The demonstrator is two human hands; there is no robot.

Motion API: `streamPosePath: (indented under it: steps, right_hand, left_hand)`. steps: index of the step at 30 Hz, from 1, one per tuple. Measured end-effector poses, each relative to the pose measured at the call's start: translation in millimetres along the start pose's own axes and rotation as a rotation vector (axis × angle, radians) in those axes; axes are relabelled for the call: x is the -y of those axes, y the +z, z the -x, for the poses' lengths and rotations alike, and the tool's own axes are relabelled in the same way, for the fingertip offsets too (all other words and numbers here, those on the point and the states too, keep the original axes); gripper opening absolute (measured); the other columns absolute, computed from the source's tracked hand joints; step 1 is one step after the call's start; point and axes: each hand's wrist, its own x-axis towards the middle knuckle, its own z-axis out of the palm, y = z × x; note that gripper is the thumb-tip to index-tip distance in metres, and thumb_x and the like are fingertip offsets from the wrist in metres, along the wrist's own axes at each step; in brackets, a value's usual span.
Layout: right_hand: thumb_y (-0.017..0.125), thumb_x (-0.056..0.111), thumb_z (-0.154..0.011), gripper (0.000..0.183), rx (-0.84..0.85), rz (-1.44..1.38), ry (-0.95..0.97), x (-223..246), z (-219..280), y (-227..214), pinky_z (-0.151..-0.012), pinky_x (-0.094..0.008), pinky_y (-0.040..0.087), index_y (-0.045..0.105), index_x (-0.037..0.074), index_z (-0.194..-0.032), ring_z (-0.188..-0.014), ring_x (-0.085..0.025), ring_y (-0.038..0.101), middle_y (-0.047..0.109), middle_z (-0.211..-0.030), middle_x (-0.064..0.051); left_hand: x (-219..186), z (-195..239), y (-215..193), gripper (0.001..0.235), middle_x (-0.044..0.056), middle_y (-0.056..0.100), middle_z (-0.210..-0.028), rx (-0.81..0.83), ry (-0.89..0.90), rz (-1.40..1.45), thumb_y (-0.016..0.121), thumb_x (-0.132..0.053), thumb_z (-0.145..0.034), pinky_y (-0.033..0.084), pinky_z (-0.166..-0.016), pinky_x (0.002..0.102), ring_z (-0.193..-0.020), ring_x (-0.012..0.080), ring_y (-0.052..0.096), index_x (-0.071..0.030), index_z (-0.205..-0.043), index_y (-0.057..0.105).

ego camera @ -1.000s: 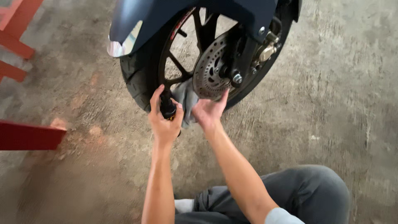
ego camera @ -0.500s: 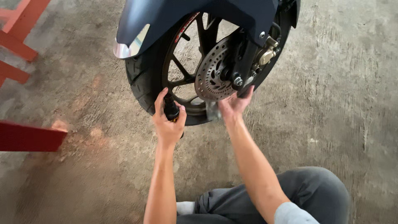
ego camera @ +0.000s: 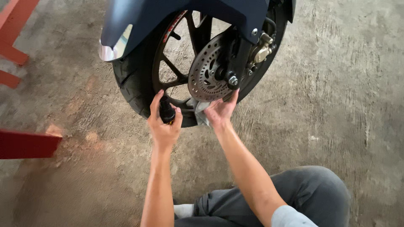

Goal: The person sits on the floor and cleans the front wheel of a motorcycle. They spray a cleaning solution from a small bottle onto the tire and rim, then wipe the surfaces with a cloth. The person rotates the wheel to access different sections and continues wiping the tire and rim until the end of the clip.

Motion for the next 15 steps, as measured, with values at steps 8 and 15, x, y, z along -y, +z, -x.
streamPosePath:
  steps: [8,15]
  right_hand:
    - [0.062,0.084,-0.077,0.117,-0.067,0.025,0.027,-38.5,22.4,12.2,-0.114,-0.057,0.039,0.039,-0.005,-0.151,-0.139,-0.039,0.049,0.048,-0.154,-0.025]
    - [0.061,0.078,-0.084,0.105,-0.095,0.061,-0.305,31.8,-8.8,8.9,-0.122,-0.051,0.042,0.043,0.001,-0.153,-0.143,-0.027,0.049,0.049,-0.157,-0.014]
  left_hand:
    - [3.3,5.1,-1.4,0.061,0.007,0.070,-0.091,0.013,0.046,-0.004,0.071,-0.001,-0.094,0.058,-0.080,0.024,-0.083,0.0114,0.069,-0.003,-0.150,0.047]
    - [8.1,7.1,-5.9,0.062,0.005,0.069,-0.089,-0.001,0.043,0.010,0.072,-0.002,-0.094,0.056,-0.076,0.024,-0.079,0.0106,0.066,-0.004,-0.150,0.045]
